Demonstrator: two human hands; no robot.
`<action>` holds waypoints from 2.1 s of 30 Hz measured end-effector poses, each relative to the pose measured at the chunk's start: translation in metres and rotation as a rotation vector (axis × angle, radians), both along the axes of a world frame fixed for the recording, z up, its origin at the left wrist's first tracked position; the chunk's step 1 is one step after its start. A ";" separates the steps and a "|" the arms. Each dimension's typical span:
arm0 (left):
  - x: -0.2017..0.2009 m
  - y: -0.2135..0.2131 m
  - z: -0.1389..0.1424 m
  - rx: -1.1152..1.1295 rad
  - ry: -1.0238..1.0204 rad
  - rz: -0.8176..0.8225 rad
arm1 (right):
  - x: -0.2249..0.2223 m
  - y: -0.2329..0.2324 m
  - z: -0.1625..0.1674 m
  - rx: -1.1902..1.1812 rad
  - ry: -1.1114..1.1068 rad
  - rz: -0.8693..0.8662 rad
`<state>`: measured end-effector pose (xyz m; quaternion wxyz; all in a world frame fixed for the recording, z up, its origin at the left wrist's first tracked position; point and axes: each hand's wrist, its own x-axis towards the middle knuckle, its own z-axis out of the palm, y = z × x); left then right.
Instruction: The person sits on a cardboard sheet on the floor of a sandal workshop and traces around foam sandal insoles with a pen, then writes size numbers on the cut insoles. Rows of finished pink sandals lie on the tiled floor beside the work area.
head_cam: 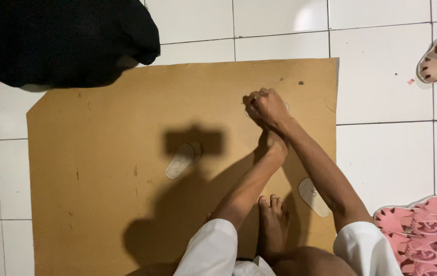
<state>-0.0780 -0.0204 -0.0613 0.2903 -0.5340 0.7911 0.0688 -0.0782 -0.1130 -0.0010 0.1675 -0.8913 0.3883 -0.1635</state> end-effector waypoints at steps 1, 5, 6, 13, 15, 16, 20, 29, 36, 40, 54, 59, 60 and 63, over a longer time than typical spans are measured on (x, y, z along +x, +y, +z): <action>0.001 -0.001 0.001 0.000 0.003 0.002 | -0.003 0.000 0.000 -0.014 -0.030 -0.003; 0.006 -0.002 0.005 -0.018 0.038 0.008 | -0.017 -0.004 -0.001 0.051 0.018 -0.108; 0.008 -0.002 0.006 -0.023 0.055 0.012 | -0.022 -0.006 -0.001 0.097 0.071 -0.158; 0.041 0.012 -0.008 -0.541 0.367 0.059 | -0.093 0.009 0.018 0.168 -0.198 -0.469; 0.059 0.017 -0.015 -0.344 0.413 -0.125 | -0.112 0.029 0.032 0.148 -0.286 -0.548; 0.068 0.019 -0.017 -0.245 0.433 -0.220 | -0.118 0.041 0.039 0.161 -0.324 -0.580; 0.088 0.020 0.002 -0.219 0.597 -0.233 | -0.133 0.088 0.076 0.171 -0.375 -0.699; 0.149 -0.017 0.126 -0.087 1.171 0.214 | -0.180 0.211 0.153 -0.048 -0.317 -0.830; 0.156 0.060 0.078 -0.349 1.031 0.220 | -0.198 0.277 0.182 0.080 -0.105 -1.006; 0.134 0.096 0.055 -0.394 0.713 0.114 | -0.186 0.240 0.132 0.153 -0.272 -0.919; 0.092 0.096 0.016 -0.397 0.794 0.063 | -0.126 0.163 -0.010 -0.052 -0.187 -0.691; 0.093 0.092 0.024 -0.469 0.833 0.106 | -0.118 0.140 -0.022 -0.024 -0.192 -0.689; 0.094 0.095 0.025 -0.435 0.837 0.130 | -0.116 0.144 -0.024 -0.017 -0.186 -0.690; 0.100 0.098 0.030 -0.357 0.816 0.193 | -0.107 0.149 -0.027 0.042 -0.245 -0.827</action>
